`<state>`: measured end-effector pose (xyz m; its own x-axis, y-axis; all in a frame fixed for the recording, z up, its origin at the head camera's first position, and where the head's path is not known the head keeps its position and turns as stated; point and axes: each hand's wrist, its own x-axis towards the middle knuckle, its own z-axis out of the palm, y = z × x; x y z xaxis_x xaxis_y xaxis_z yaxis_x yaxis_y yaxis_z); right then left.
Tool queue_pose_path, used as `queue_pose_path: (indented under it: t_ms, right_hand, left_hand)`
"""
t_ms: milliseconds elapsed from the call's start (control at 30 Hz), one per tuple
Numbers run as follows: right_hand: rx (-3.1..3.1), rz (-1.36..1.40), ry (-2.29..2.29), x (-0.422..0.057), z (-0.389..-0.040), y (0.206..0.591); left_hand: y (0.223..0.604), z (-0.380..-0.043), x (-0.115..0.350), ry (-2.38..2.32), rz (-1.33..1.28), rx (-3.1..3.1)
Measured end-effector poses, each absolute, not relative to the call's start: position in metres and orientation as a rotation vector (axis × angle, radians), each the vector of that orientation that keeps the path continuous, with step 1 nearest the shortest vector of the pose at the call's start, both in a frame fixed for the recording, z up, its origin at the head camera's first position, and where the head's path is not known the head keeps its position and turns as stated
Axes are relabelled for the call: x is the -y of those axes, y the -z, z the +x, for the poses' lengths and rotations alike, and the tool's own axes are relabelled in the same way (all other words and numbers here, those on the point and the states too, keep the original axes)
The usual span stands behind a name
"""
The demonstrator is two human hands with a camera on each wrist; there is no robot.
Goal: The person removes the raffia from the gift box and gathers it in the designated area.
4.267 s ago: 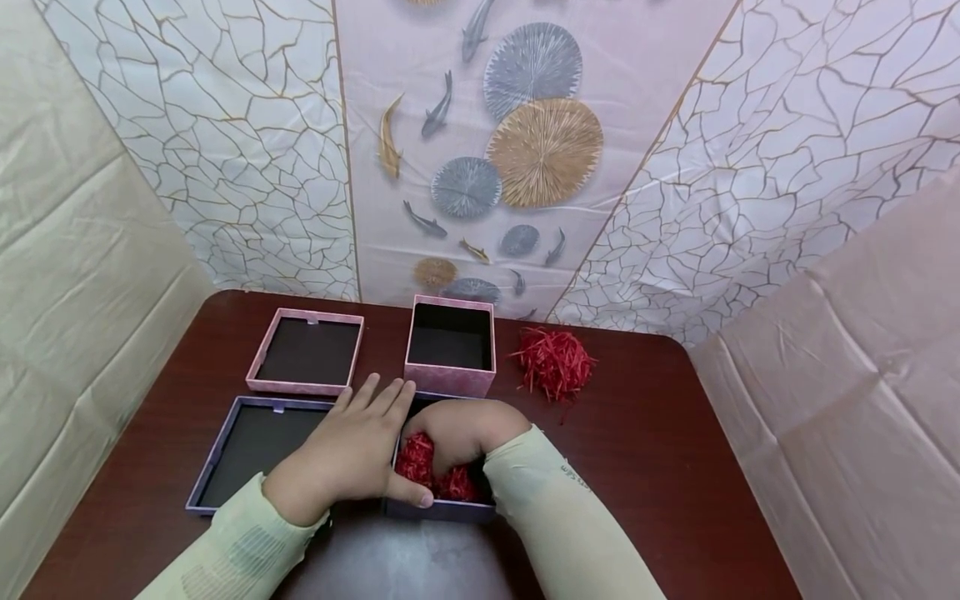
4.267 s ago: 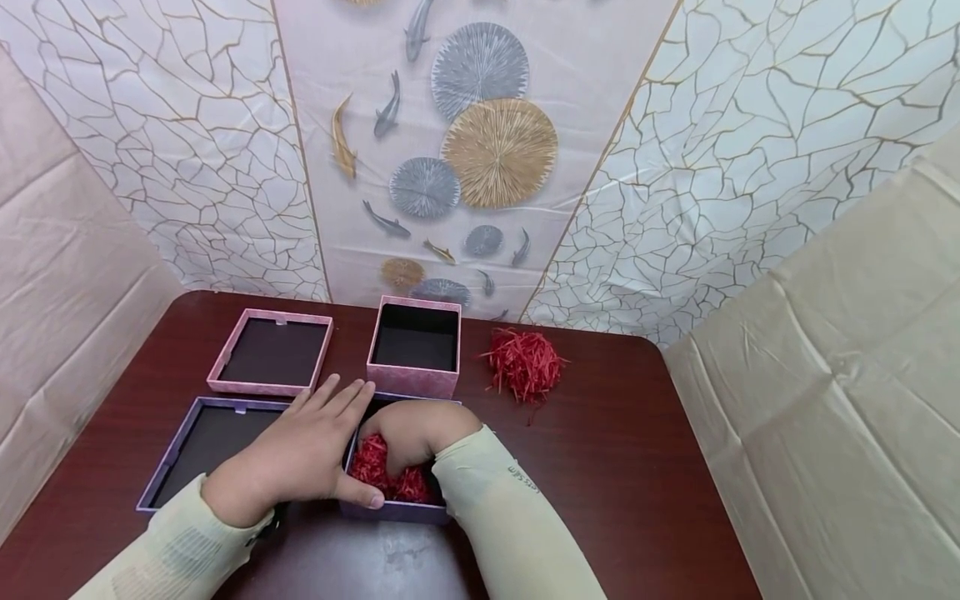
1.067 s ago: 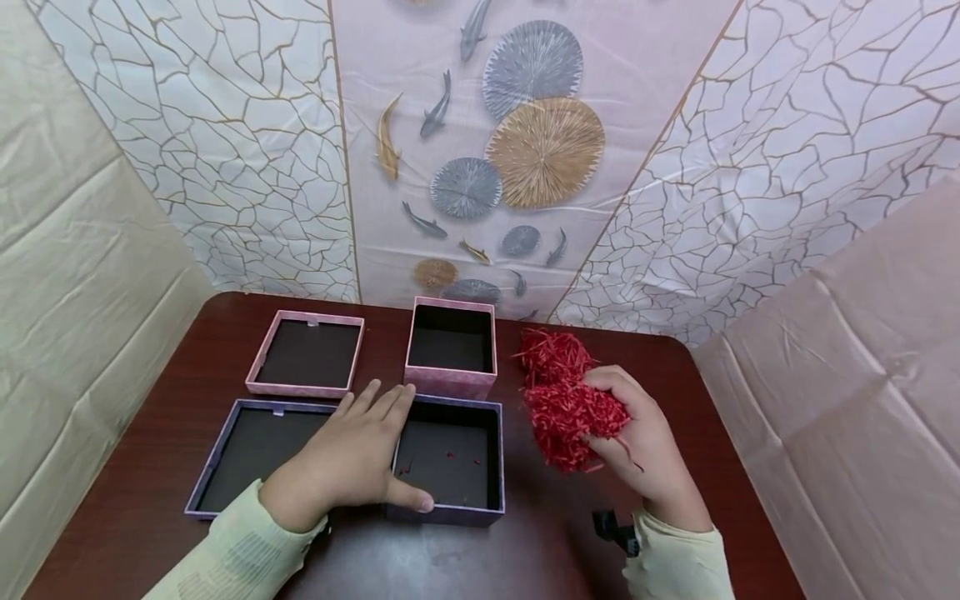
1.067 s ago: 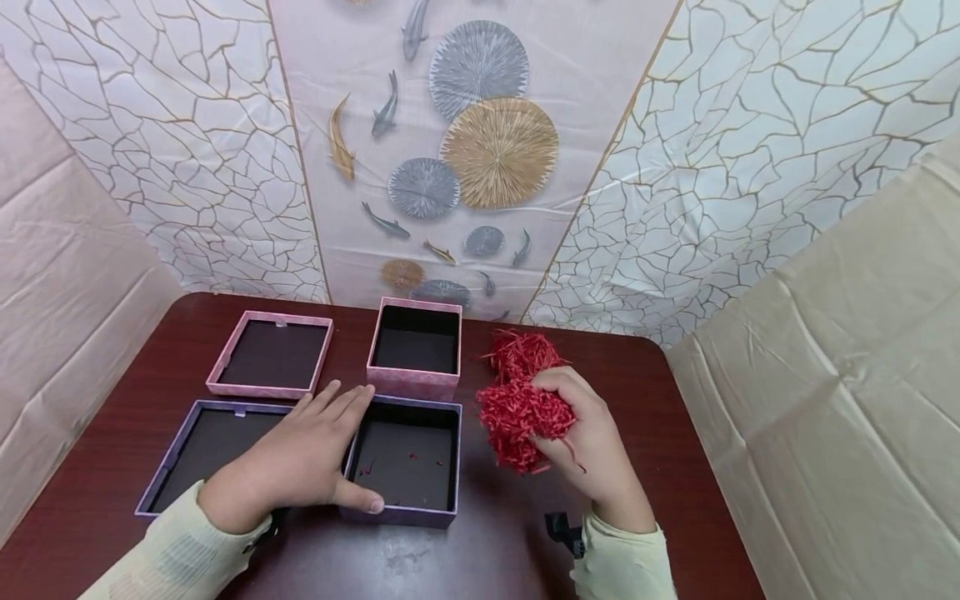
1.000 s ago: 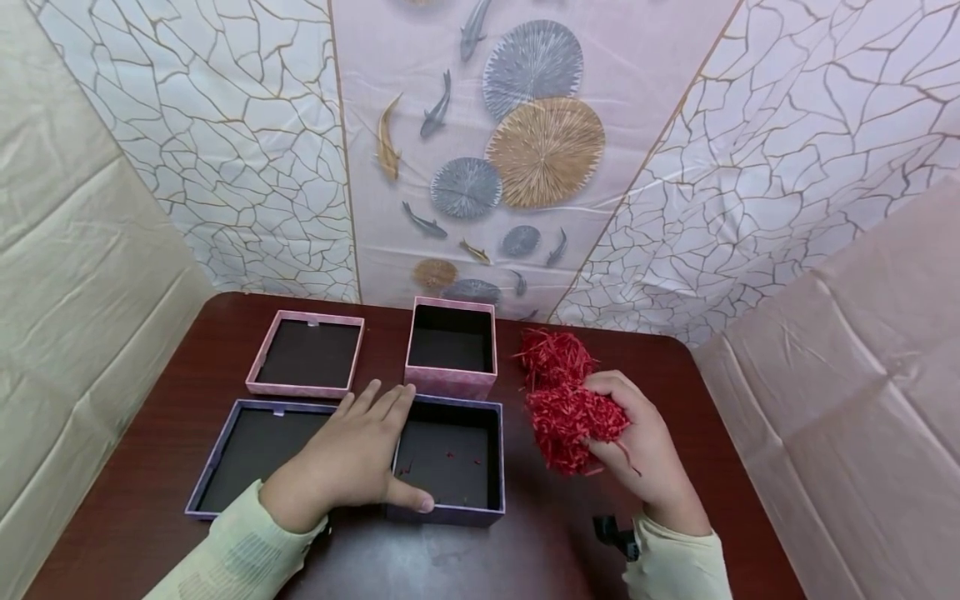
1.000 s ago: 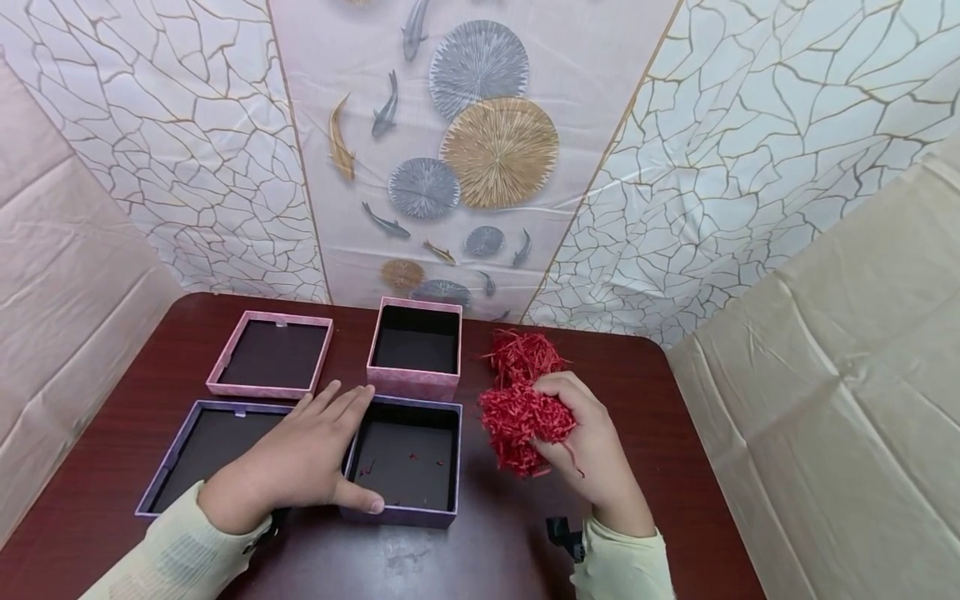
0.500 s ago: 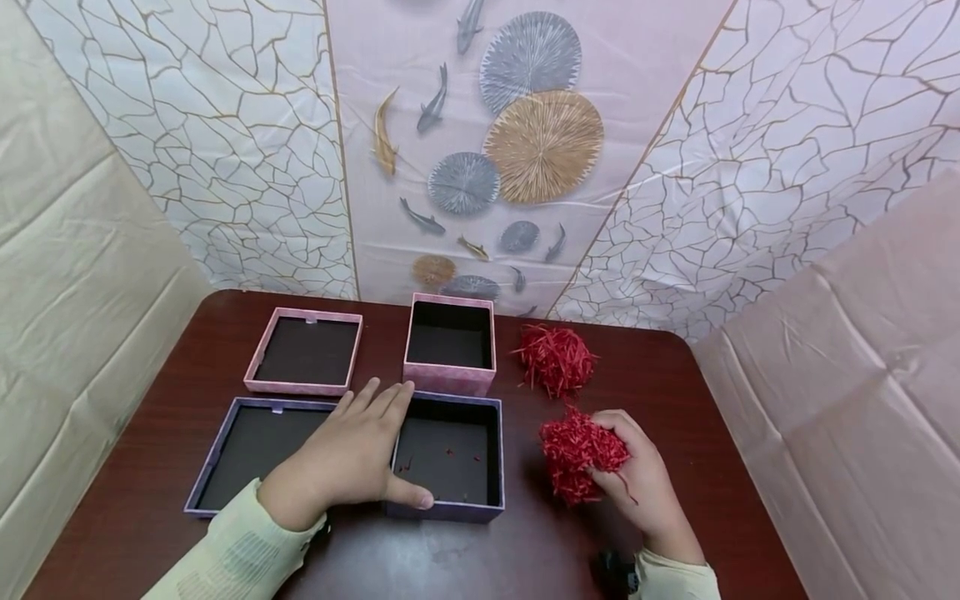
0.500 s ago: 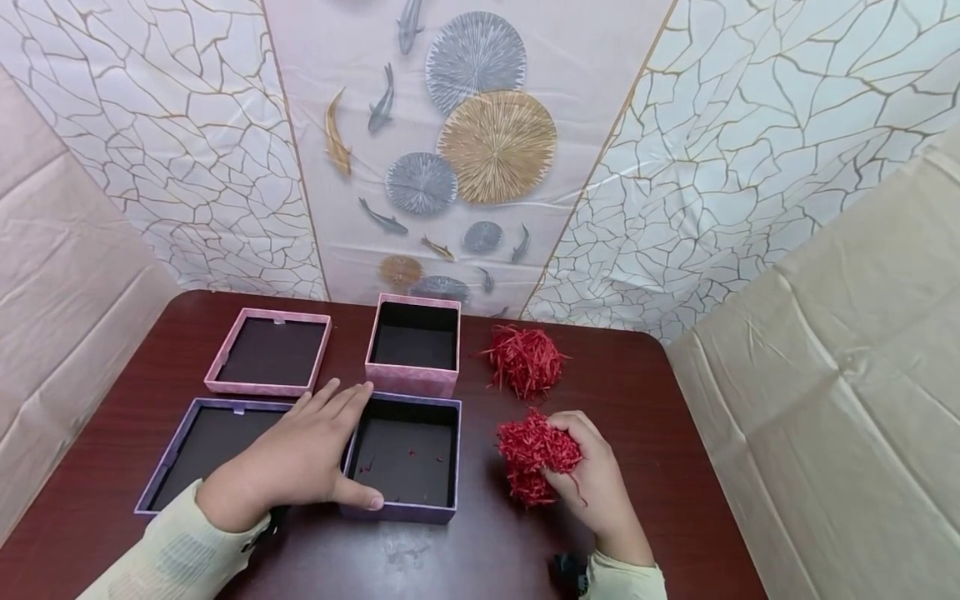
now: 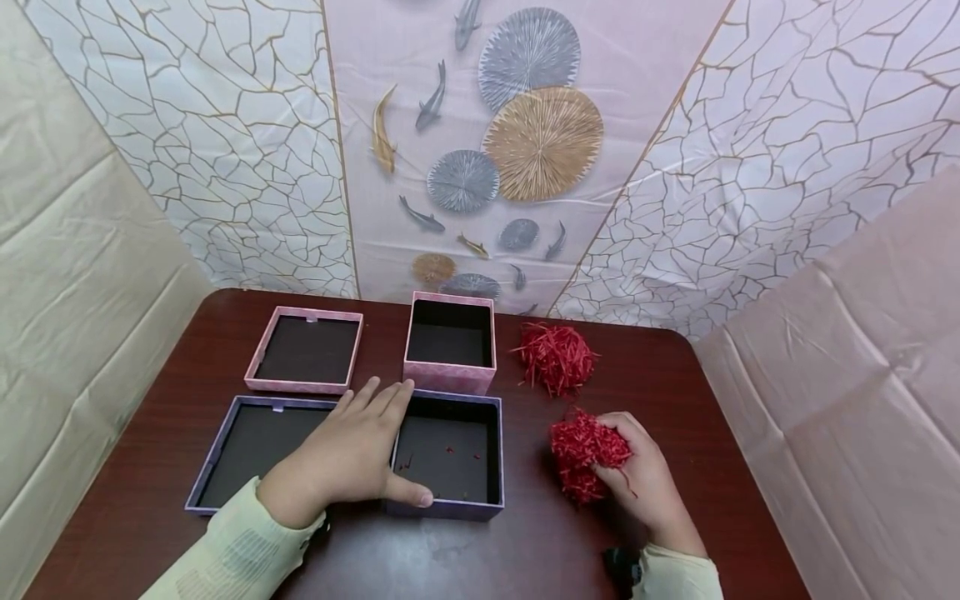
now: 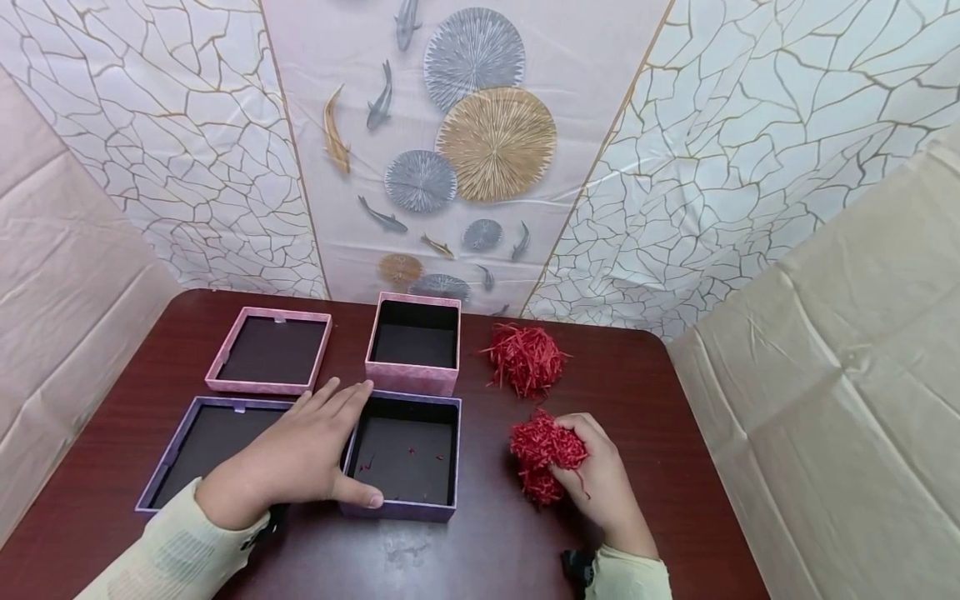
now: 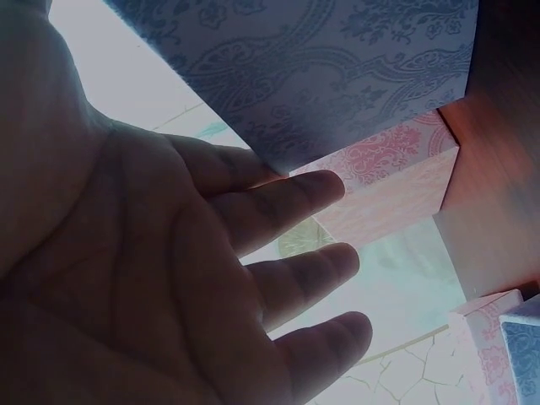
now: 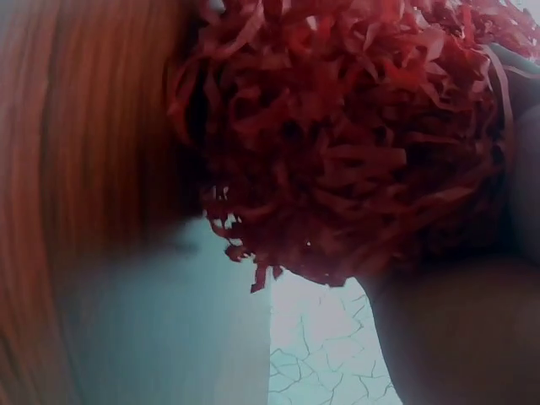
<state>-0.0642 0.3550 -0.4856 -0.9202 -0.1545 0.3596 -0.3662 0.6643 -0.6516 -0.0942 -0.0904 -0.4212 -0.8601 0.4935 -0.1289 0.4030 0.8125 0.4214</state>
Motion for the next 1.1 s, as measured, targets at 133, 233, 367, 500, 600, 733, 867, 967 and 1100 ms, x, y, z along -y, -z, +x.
queue_pose_path:
  t_ms: [133,233,367,500,600,733,867,967,1100]
  right_hand:
    - [2.660,0.386,-1.057,-0.361,-0.066,0.489]
    - [2.704,0.392,-1.005,-0.363,-0.068,0.492]
    - [2.754,0.426,-0.918,-0.364,-0.068,0.493]
    - [2.802,0.450,-0.852,-0.361,-0.067,0.489]
    - [2.863,0.454,-0.827,-0.358,-0.066,0.482]
    - [2.976,0.451,-0.799,-0.355,-0.066,0.472]
    - [3.073,0.467,-0.737,-0.355,-0.069,0.466]
    - [3.118,0.509,-0.700,-0.355,-0.071,0.462]
    - [3.190,0.524,-0.710,-0.355,-0.073,0.458]
  left_hand:
    - [0.422,-0.095,0.090,-0.561,0.690,-2.763]
    - [0.422,-0.095,0.091,-0.562,0.692,-2.764]
    - [0.423,-0.095,0.091,-0.566,0.701,-2.770]
    - [0.424,-0.095,0.091,-0.567,0.706,-2.772]
    - [0.425,-0.095,0.092,-0.572,0.710,-2.774]
    - [0.425,-0.095,0.092,-0.576,0.711,-2.774]
    - [0.426,-0.096,0.092,-0.574,0.710,-2.774]
    - [0.426,-0.096,0.092,-0.570,0.710,-2.776]
    - [0.426,-0.096,0.091,-0.576,0.709,-2.774]
